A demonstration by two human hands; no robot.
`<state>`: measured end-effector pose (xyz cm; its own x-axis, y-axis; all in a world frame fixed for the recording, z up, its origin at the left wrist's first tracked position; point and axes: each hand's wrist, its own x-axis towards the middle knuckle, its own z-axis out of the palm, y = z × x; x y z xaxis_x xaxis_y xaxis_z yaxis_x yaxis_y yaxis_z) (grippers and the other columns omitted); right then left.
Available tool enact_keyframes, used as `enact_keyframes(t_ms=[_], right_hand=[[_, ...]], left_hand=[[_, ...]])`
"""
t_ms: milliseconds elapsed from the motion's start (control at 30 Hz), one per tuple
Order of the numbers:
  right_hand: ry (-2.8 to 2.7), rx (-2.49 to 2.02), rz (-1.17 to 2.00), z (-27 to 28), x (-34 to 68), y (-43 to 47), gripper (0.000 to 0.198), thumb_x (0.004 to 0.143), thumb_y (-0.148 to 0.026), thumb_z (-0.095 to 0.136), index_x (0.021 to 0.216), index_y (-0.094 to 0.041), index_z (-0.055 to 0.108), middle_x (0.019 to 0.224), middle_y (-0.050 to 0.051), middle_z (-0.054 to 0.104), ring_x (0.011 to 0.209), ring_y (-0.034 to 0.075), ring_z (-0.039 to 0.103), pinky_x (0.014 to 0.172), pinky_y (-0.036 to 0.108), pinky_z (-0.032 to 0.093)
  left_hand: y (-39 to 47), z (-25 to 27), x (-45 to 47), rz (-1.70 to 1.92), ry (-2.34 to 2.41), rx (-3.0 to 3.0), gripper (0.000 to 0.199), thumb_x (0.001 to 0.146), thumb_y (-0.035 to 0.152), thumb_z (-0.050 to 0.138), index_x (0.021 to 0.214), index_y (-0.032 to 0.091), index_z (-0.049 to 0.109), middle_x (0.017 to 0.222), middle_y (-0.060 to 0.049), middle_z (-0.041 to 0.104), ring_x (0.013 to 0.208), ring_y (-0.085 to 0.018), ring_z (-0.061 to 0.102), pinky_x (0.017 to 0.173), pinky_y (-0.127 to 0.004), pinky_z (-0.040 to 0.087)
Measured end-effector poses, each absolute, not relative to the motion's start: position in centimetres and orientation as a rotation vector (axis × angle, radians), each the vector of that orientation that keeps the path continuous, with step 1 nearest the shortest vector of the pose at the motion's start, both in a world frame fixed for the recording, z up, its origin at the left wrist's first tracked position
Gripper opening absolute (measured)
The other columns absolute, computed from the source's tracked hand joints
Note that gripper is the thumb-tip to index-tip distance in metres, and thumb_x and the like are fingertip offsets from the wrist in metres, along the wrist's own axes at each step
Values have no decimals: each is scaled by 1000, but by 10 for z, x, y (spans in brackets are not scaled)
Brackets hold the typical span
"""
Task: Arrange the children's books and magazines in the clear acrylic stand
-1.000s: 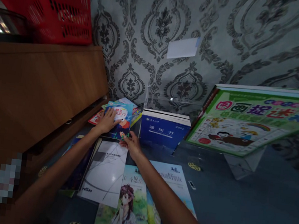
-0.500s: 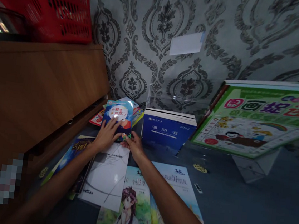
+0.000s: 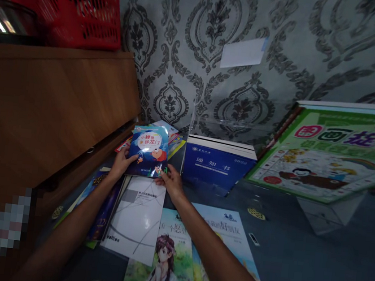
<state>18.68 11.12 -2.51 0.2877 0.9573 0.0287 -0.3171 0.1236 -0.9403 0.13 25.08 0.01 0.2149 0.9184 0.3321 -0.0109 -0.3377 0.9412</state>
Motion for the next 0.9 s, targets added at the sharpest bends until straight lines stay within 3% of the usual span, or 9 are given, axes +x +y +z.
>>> enact_keyframes(t_ms=[100, 333, 533, 800, 900], right_hand=[[-814, -1039, 1096, -24, 186, 111, 50, 67, -47, 83, 105, -23, 62, 75, -2, 71, 61, 17, 71, 55, 27, 60], [-839, -1018, 1054, -15, 181, 107, 45, 62, -47, 83, 90, -24, 58, 69, -6, 66, 56, 16, 69, 47, 23, 54], [-858, -1038, 1040, -6, 180, 102, 43, 63, -47, 83, 88, -24, 57, 72, -4, 67, 55, 15, 68, 45, 22, 50], [-901, -1103, 936, -5, 181, 103, 44, 65, -54, 81, 79, -25, 51, 66, -4, 66, 48, 15, 64, 40, 23, 42], [-932, -1117, 894, -5, 181, 104, 43, 69, -60, 77, 81, -24, 57, 66, -3, 68, 49, 16, 63, 43, 24, 45]], left_hand=[[245, 3, 1, 1306, 844, 1580, 52, 65, 43, 82, 99, 21, 48, 96, -4, 65, 93, -23, 65, 87, -38, 51], [230, 13, 3, 1388, 849, 1867, 48, 76, 32, 73, 113, 21, 45, 122, -8, 59, 118, -24, 57, 107, -39, 44], [226, 22, 4, 1296, 720, 1610, 64, 71, 38, 77, 127, 21, 52, 133, -10, 63, 126, -27, 58, 108, -40, 45], [215, 36, 2, 1217, 563, 1358, 67, 65, 37, 83, 126, 22, 62, 137, -7, 65, 125, -26, 61, 109, -40, 46], [214, 38, 1, 1157, 556, 1292, 73, 63, 38, 86, 129, 23, 60, 136, -7, 66, 122, -26, 63, 106, -41, 49]])
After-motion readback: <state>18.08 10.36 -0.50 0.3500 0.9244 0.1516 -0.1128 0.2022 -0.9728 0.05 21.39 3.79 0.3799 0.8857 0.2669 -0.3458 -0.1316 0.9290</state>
